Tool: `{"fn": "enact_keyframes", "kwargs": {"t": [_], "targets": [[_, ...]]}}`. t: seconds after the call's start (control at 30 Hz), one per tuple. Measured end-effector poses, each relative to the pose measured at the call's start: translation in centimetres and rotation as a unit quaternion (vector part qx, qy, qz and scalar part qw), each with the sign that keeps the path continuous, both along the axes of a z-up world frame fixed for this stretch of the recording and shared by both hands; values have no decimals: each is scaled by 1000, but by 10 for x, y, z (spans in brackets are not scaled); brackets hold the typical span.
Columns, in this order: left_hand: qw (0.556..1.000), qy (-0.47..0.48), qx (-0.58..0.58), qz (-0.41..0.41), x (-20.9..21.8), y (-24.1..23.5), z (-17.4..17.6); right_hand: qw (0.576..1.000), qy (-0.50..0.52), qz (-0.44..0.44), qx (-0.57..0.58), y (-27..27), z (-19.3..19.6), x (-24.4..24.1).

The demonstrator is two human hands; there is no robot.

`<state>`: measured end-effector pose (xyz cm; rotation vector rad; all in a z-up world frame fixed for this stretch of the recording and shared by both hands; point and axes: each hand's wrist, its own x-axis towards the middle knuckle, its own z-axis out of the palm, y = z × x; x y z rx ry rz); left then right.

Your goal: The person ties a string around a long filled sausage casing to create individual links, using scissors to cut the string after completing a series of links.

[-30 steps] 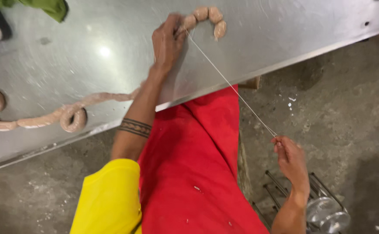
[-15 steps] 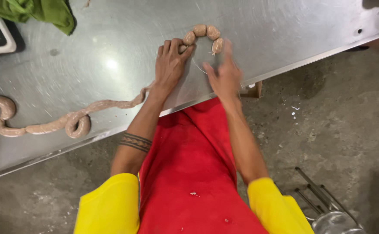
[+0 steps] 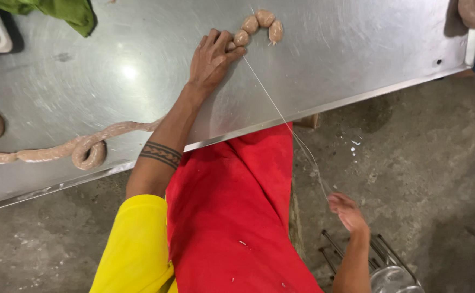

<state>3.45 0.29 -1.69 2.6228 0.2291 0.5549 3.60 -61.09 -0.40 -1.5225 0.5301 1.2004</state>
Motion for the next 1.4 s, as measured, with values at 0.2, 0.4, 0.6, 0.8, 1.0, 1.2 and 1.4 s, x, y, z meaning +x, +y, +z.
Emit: {"fn": "enact_keyframes", "kwargs": {"t": [0.2, 0.4, 0.6, 0.8, 1.0, 1.2, 1.4], "targets": [[993, 46, 103, -21, -18, -5, 7, 690, -267, -489, 462, 19, 24, 76], [973, -41, -216, 68, -46, -7, -13, 939, -336, 0, -74, 244, -14, 285], [928, -62, -297, 215, -35, -18, -45, 487, -698, 479, -217, 515, -23, 140], [955, -97, -175, 220, -40, -17, -46, 824, -444, 342, 82, 329, 69, -6], [939, -25, -297, 171, -34, -9, -2, 794, -448, 362, -196, 107, 159, 6], [992, 8, 118, -49, -17, -19, 26, 853, -417, 306, -67, 138, 117, -7], [995, 70, -58, -35, -9, -5, -2, 938, -191, 216, -192, 19, 24, 9]]}}
